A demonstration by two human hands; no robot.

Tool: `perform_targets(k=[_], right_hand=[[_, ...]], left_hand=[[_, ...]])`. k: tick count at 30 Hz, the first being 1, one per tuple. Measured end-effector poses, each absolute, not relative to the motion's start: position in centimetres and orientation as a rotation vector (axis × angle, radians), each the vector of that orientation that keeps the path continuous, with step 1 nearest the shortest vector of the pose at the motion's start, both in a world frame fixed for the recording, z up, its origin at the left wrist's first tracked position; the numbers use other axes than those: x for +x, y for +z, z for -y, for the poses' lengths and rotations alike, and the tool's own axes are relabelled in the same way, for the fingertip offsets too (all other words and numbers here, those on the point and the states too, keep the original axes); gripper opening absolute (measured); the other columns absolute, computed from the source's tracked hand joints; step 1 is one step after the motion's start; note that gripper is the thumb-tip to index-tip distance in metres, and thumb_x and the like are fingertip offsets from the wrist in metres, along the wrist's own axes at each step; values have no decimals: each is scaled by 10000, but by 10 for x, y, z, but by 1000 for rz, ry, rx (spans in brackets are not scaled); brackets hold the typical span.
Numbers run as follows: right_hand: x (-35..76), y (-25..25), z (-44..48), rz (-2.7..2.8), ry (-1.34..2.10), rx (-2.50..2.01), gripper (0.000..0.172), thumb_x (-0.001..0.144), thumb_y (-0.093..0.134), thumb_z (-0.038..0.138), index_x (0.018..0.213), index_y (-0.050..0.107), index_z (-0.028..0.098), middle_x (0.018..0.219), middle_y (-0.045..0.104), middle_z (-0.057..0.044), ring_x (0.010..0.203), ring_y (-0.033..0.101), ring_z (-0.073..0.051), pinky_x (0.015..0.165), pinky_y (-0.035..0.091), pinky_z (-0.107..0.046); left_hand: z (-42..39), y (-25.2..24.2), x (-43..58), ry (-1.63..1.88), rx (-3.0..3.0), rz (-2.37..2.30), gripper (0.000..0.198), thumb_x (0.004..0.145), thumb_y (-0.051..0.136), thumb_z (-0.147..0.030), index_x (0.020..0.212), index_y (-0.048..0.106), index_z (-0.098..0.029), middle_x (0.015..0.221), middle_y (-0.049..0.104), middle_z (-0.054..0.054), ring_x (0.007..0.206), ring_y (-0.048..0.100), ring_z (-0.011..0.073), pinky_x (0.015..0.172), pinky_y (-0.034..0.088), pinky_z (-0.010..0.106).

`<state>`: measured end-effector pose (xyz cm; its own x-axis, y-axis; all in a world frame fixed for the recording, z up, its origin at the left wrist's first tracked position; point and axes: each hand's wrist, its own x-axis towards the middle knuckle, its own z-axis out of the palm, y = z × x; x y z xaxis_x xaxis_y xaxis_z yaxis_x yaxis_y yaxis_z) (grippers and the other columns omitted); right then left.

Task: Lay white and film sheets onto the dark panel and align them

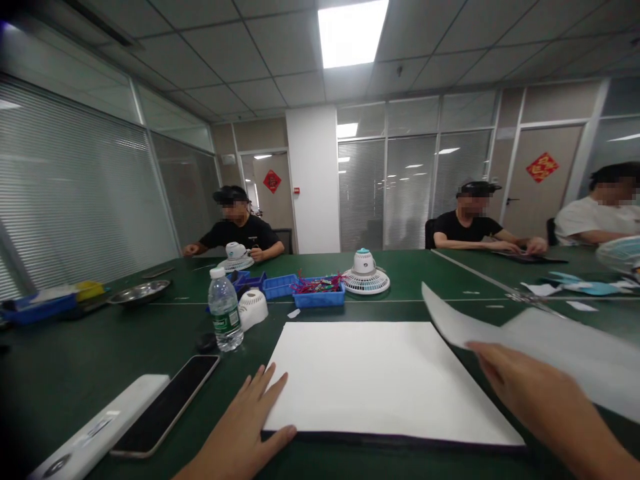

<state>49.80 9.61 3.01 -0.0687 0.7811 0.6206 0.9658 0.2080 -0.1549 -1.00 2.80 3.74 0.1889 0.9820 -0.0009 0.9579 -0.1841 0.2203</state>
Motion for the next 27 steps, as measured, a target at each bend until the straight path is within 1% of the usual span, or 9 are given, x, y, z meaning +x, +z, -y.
perform_targets(k=[2, 4, 8, 11, 15, 17, 21, 23, 27], right_hand=[[449, 25, -86, 2097, -329, -1573, 399, 929, 445, 412, 1155, 768, 354, 1152, 742, -71, 964, 723, -288, 820, 592, -441], [411, 18, -75, 2271, -199, -1505, 399, 944, 434, 400, 1185, 751, 372, 1188, 731, -19, 1024, 716, -273, 908, 596, -448], [371, 17, -57, 2433, -9, -1415, 379, 977, 450, 486, 1227, 723, 402, 1256, 697, 22, 1130, 679, -259, 1012, 560, -441], [376, 21, -58, 2391, -14, -1406, 420, 966, 476, 561, 1292, 683, 396, 1338, 649, 20, 1228, 621, -264, 1075, 512, -467], [423, 15, -81, 2178, -147, -1553, 512, 972, 402, 610, 1244, 722, 316, 1295, 681, -34, 1208, 627, -295, 1079, 480, -555], [448, 10, -93, 2102, -183, -1660, 548, 965, 385, 612, 1165, 760, 267, 1215, 719, -70, 1119, 667, -313, 1018, 513, -570], [465, 7, -100, 2055, -78, -1815, 563, 969, 366, 585, 1070, 785, 223, 1093, 755, -102, 960, 709, -307, 847, 584, -506], [458, 8, -96, 2080, -34, -1776, 564, 969, 371, 597, 1093, 780, 229, 1120, 749, -98, 997, 704, -305, 879, 578, -498], [432, 11, -83, 2257, 49, -1584, 506, 982, 399, 600, 1180, 752, 296, 1286, 688, -49, 1209, 624, -296, 1073, 479, -534]], left_hand=[[-28, 38, -11, 209, 2284, -1867, 875, 918, 445, -771, 1587, 283, -232, 1665, 123, 100, 1535, 81, 343, 1246, 155, 566], [-28, 38, -12, 192, 2291, -1850, 874, 926, 446, -756, 1592, 263, -220, 1665, 99, 104, 1533, 51, 350, 1242, 161, 573], [-28, 37, -12, 170, 2307, -1831, 870, 945, 416, -742, 1595, 245, -189, 1663, 57, 107, 1532, 35, 361, 1237, 170, 579], [-29, 38, -11, 161, 2289, -1825, 868, 946, 427, -731, 1596, 236, -189, 1667, 49, 94, 1535, 35, 359, 1241, 160, 572], [-31, 40, -8, 157, 2228, -1837, 891, 923, 479, -727, 1595, 252, -187, 1668, 48, 88, 1538, 27, 353, 1252, 152, 541], [-32, 39, -8, 175, 2216, -1840, 892, 917, 492, -725, 1593, 263, -191, 1669, 55, 84, 1538, 28, 352, 1253, 147, 540], [-33, 37, -9, 196, 2217, -1834, 893, 915, 483, -738, 1593, 262, -201, 1669, 63, 74, 1538, 18, 350, 1251, 131, 551], [-32, 37, -9, 200, 2224, -1816, 887, 920, 453, -754, 1592, 268, -204, 1669, 61, 69, 1538, 17, 352, 1249, 128, 559], [-31, 36, -10, 212, 2227, -1799, 908, 927, 387, -786, 1597, 241, -191, 1668, 39, 68, 1539, 13, 352, 1248, 116, 562]])
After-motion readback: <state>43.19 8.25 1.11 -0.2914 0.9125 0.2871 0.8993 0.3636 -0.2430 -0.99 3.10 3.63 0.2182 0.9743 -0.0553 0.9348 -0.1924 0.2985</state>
